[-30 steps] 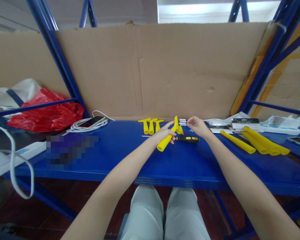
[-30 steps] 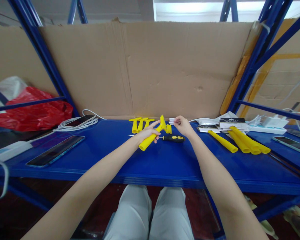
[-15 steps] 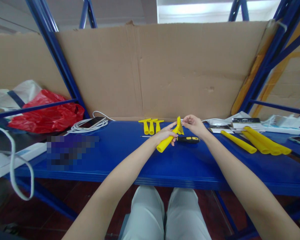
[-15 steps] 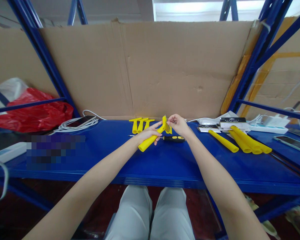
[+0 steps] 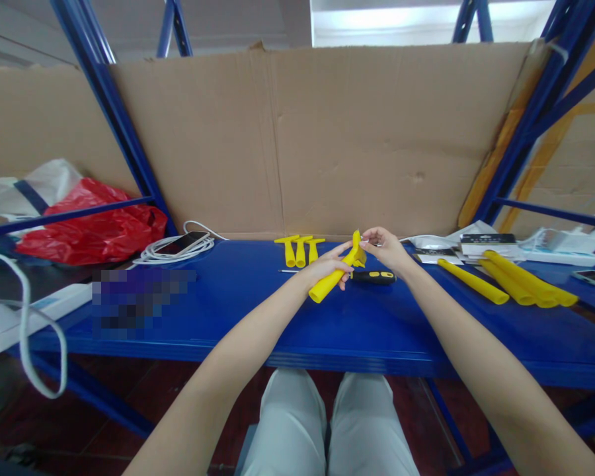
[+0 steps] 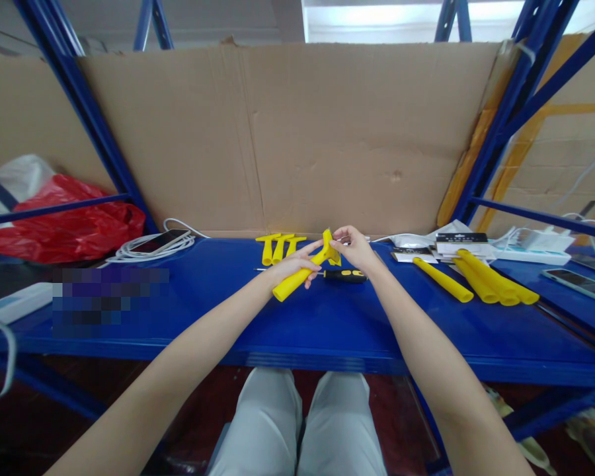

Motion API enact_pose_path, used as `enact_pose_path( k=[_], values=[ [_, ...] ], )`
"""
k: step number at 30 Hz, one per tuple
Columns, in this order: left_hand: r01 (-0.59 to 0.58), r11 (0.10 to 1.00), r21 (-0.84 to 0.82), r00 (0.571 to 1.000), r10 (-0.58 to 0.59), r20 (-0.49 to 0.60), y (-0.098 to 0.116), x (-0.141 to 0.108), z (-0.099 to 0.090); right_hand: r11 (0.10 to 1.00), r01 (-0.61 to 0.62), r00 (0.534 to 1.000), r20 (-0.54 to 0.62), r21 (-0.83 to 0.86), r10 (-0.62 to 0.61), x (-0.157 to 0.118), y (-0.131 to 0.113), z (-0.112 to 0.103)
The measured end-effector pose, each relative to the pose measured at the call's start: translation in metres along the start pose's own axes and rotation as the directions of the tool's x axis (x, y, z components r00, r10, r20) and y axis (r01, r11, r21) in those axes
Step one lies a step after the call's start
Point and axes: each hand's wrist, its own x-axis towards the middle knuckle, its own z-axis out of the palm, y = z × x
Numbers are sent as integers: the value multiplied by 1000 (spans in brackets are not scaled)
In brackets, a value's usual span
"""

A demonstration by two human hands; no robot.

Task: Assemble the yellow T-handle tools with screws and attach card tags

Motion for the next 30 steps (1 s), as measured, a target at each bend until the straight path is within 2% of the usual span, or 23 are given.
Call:
enact_pose_path(
  k=[4, 11, 18, 21, 24, 26, 28, 30],
  values=[
    [-18, 1000, -17, 999, 18, 39, 0, 1, -3, 995, -86, 996, -39, -47, 84, -2, 3, 0],
    [-43, 997, -69, 998, 46, 36, -2, 3, -6, 970, -241, 970, 24, 26, 241, -6, 6, 9],
    [-44, 995, -87, 999, 45, 12, -1, 2, -5, 975, -219, 963, 168, 46, 208, -11, -5, 17],
    [-37, 996, -78, 999, 36, -15, 1, 0, -3, 978, -205, 964, 177, 30, 197, -12, -7, 16],
    [-36, 996, -84, 996, 29, -80, 4, -2, 1, 980, -182, 972, 134, -81, 192, -11, -5, 11],
    [-30, 995, -94, 988, 16, -152, 5, -2, 4, 963, -164, 974, 119, -213, 192, -10, -4, 4],
    [-10, 995, -102, 970, -15, -242, 6, -2, 5, 917, -134, 962, 174, -375, 212, -10, -2, -7],
    [27, 994, -110, 940, -63, -335, 6, -1, 5, 849, -86, 919, 287, -521, 270, -10, 0, -19]
  ],
)
